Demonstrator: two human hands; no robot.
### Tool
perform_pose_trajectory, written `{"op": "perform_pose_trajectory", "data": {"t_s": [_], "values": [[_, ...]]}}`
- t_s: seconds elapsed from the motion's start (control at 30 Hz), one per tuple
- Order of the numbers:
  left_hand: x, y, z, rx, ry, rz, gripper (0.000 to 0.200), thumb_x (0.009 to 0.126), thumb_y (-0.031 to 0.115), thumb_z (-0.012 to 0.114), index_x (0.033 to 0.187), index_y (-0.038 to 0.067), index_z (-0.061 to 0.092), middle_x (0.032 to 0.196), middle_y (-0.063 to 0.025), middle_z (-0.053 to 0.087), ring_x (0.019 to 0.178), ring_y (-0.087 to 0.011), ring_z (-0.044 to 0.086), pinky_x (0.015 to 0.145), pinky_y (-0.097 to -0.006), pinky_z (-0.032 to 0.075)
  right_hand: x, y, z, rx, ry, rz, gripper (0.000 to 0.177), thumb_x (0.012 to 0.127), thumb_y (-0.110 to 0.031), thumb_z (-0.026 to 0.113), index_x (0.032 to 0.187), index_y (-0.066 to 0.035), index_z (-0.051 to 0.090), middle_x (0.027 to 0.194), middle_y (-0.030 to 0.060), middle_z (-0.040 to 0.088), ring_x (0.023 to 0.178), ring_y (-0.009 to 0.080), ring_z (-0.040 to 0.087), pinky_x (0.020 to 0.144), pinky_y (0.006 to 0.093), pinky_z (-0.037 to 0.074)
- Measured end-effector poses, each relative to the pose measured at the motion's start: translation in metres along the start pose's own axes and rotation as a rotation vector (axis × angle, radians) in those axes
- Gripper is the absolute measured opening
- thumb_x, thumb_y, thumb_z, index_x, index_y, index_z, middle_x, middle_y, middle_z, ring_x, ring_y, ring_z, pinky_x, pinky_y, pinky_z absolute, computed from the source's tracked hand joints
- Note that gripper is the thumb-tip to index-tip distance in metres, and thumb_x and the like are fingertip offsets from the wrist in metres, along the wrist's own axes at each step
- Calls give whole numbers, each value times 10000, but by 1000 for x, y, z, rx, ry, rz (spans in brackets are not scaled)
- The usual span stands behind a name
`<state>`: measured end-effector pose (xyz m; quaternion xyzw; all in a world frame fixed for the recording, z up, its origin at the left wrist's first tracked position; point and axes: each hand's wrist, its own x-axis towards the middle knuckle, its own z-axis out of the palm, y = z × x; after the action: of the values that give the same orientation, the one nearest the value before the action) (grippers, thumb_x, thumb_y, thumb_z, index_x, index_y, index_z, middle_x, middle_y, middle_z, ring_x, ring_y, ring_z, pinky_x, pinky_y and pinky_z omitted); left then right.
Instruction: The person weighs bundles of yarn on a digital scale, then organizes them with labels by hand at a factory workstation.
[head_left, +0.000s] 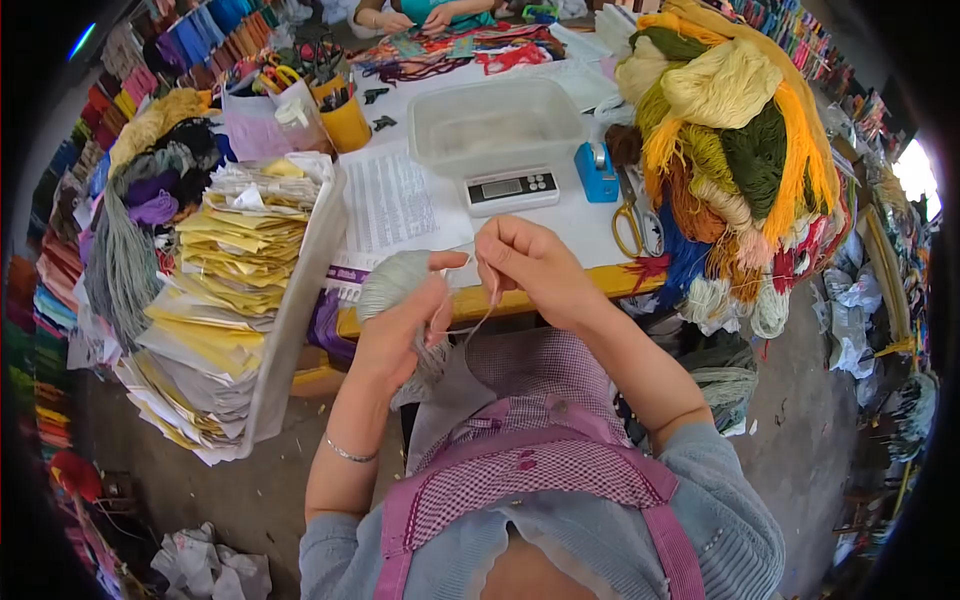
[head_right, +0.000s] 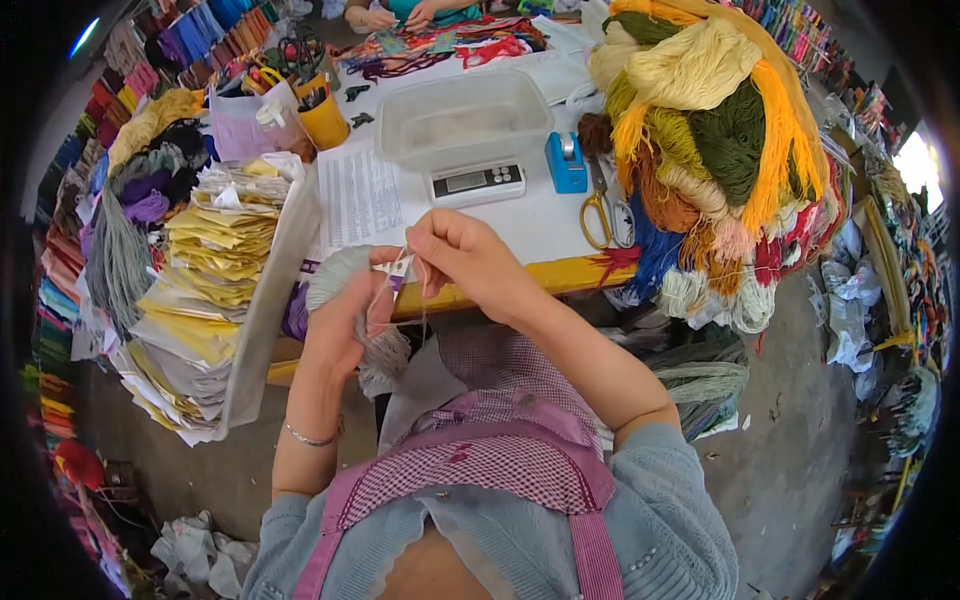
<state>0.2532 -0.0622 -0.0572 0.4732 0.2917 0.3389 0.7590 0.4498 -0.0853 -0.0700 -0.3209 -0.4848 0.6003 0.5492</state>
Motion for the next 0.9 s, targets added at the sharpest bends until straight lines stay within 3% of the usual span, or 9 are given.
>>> {"op": "perform_pose_trajectory", "data": {"t_s": [0.07, 0.33, 0.43, 0.5, 0.53, 0.63, 0.77, 0.83, 0.9], "values": [[2, -6, 1, 260, 78, -2, 323, 853, 169, 687, 1142, 33, 640, 731, 57, 516, 591, -16, 427, 510, -181, 309, 2, 1, -1, -21, 15, -13, 224, 982, -267, 532, 890, -63, 537, 738, 4, 579, 649, 87, 573, 624, 243, 503], [8, -4, -18, 100, 154, 56, 177, 917, 242, 630, 952, 68, 636, 792, 30, 594, 650, -27, 484, 537, -193, 347, -2, -11, 13, 339, 207, 102, 218, 993, -250, 499, 880, -64, 506, 764, 27, 542, 658, 117, 529, 702, 244, 471], [10, -1, -25, 68, 193, 102, 219, 938, 287, 603, 988, 75, 623, 860, 8, 619, 714, -45, 509, 578, -200, 368, -7, 1, -5, 311, -106, 243, 282, 999, -287, 479, 847, -50, 490, 610, 6, 482, 484, 73, 374, 452, 236, 277], [11, 4, -30, 104, 309, 198, 304, 950, 328, 581, 1108, 72, 619, 990, -27, 651, 806, -72, 539, 632, -207, 388, -24, 6, 0, 549, -472, 484, 353, 997, -345, 472, 926, -8, 553, 500, -36, 409, 432, 56, 318, 443, 233, 264], [10, 8, -27, 80, 377, 193, 431, 982, 381, 503, 1254, 52, 562, 1209, -69, 601, 992, -127, 544, 781, -265, 430, -30, 9, 6, 559, -618, 423, 411, 983, -380, 489, 1052, 20, 555, 443, -50, 357, 389, 57, 294, 428, 234, 266], [-4, 17, -22, -126, 165, 271, 716, 989, 568, 246, 1418, 7, 371, 1436, -136, 418, 1267, -269, 436, 1033, -406, 364, -38, -20, 25, 708, -508, 43, 389, 986, -315, 498, 1188, 9, 572, 511, -16, 476, 428, 59, 409, 443, 216, 289], [-18, 16, -3, -202, -47, 263, 897, 921, 701, 158, 1420, -20, 349, 1494, -146, 331, 1322, -279, 386, 1061, -416, 349, -7, -1, 36, 51, -8, 107, 313, 977, -299, 530, 1103, -28, 624, 872, 25, 630, 715, 54, 518, 616, 194, 371], [-20, 15, -1, 235, -68, 372, 745, 994, 567, 183, 1355, -20, 466, 1495, -96, 346, 1373, -258, 315, 1079, -403, 316, 1, 9, 47, 83, 14, 187, 224, 953, -225, 583, 1026, -24, 650, 980, -22, 623, 851, 47, 512, 788, 212, 405], [-22, 12, -7, 599, 64, 505, 640, 1016, 478, 278, 1297, -42, 522, 1429, -115, 439, 1293, -220, 423, 1045, -356, 360, 2, 25, 47, 145, -21, 168, 191, 938, -195, 604, 1006, -25, 655, 991, -25, 619, 858, 46, 516, 794, 213, 409]]}}
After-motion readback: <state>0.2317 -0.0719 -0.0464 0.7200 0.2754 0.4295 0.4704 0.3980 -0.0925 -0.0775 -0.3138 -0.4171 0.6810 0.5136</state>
